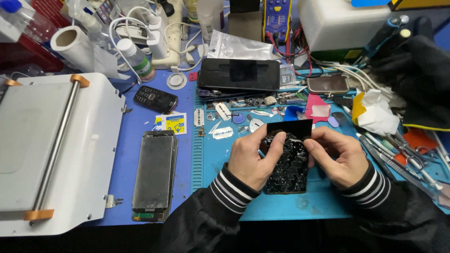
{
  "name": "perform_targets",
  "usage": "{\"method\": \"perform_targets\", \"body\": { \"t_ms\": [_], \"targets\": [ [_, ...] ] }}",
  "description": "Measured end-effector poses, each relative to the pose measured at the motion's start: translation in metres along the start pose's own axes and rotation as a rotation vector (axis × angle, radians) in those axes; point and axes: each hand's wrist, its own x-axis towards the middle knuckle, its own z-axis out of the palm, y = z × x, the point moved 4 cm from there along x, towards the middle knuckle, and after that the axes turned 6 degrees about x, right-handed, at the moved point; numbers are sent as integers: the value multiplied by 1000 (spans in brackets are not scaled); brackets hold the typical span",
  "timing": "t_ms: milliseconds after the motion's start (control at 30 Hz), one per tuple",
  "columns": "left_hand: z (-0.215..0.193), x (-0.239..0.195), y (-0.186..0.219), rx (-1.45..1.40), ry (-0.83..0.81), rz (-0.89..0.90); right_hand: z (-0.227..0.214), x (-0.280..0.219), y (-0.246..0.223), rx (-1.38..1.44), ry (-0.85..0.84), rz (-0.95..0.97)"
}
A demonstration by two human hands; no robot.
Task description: Repairing a cracked smartphone screen at a workbench.
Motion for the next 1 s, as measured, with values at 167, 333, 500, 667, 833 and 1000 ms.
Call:
{"method": "perform_targets", "body": {
  "t_ms": [167,333,500,667,833,1000],
  "targets": [
    [0,1,3,-4,-3,-18,1,-2,-1,1,-26,9],
    [-2,2,15,8,9,0,4,9,-12,-34,43,-73],
    [-1,3,11,24,11,14,0,-3,2,36,11,-33],
    [-2,4,14,21,14,23,0,-2,-3,59,-44,-17],
    [-1,2,14,-9,7,17,3,5,-3,79,69,-4],
    [-2,0,22,201,-40,-35,0,-2,-12,-70,5,137]
  ]
}}
